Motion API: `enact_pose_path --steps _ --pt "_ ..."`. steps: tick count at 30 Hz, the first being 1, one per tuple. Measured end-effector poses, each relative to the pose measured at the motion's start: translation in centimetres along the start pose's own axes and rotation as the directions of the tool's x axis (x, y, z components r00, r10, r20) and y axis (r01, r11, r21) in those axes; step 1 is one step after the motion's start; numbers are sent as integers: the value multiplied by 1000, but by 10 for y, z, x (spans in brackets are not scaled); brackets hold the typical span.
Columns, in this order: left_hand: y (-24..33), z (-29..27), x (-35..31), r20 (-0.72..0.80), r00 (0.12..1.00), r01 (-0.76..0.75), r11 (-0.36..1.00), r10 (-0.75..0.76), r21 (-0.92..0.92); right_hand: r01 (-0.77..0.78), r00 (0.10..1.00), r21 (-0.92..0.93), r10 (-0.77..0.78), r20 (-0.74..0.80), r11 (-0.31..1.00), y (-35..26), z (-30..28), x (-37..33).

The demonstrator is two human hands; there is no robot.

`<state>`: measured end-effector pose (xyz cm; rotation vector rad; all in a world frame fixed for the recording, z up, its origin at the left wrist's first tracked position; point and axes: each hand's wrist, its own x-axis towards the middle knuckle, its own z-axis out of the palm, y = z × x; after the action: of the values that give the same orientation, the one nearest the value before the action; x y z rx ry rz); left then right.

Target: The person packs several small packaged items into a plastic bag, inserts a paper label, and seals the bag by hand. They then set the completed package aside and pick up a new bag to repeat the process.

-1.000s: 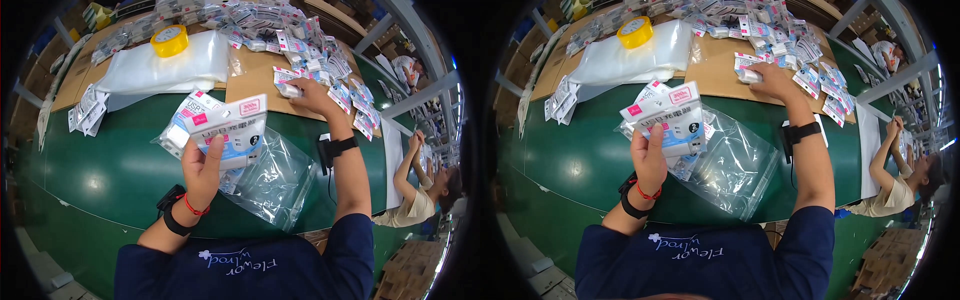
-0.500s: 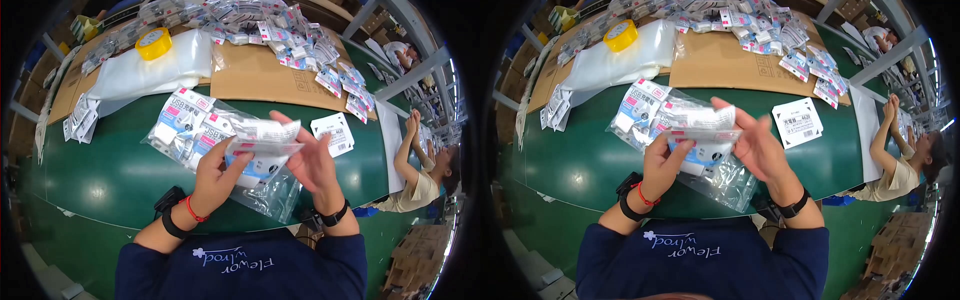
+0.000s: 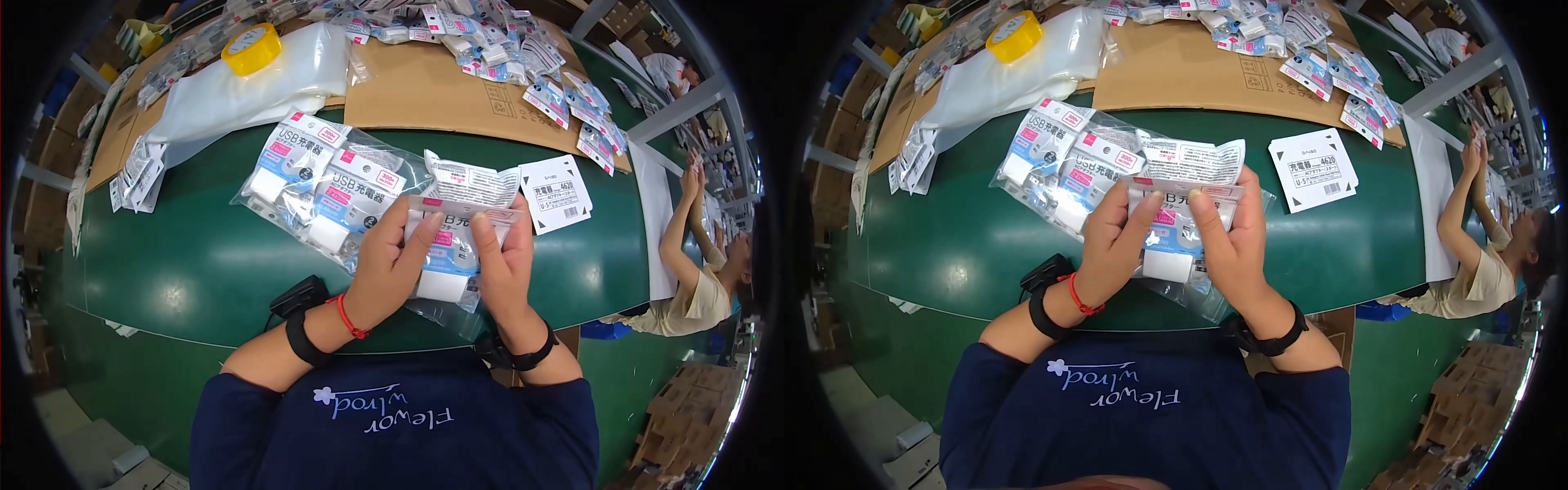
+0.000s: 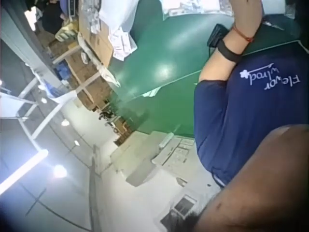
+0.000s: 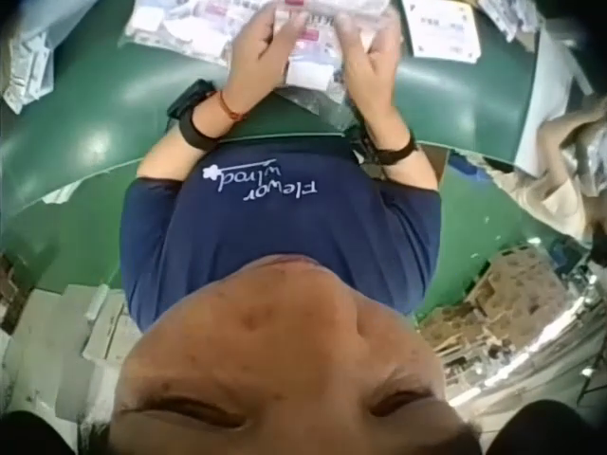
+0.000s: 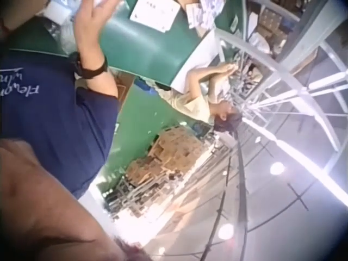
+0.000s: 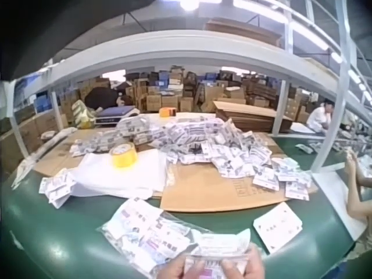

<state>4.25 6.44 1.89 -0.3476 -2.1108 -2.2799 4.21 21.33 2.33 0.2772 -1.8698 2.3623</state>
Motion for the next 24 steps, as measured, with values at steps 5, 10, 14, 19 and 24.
enact_pose_path --steps 5,10,14,19,24 --pt "2 1 -13 11 987 -159 960 161 229 -20 959 15 23 -281 1000 -5 -28 1" --pt "-21 14 -19 378 911 -404 533 163 744 -145 924 47 152 -351 988 -20 -104 7" --pt "-28 11 -13 373 902 -426 579 216 695 -342 931 -57 330 -155 938 -36 -115 0" --pt "-7 14 -14 273 926 -377 674 260 636 -478 713 -424 622 323 769 -33 -122 -2" --pt "1 13 -16 352 864 -502 573 360 648 -563 654 -409 690 311 718 -11 -86 17"
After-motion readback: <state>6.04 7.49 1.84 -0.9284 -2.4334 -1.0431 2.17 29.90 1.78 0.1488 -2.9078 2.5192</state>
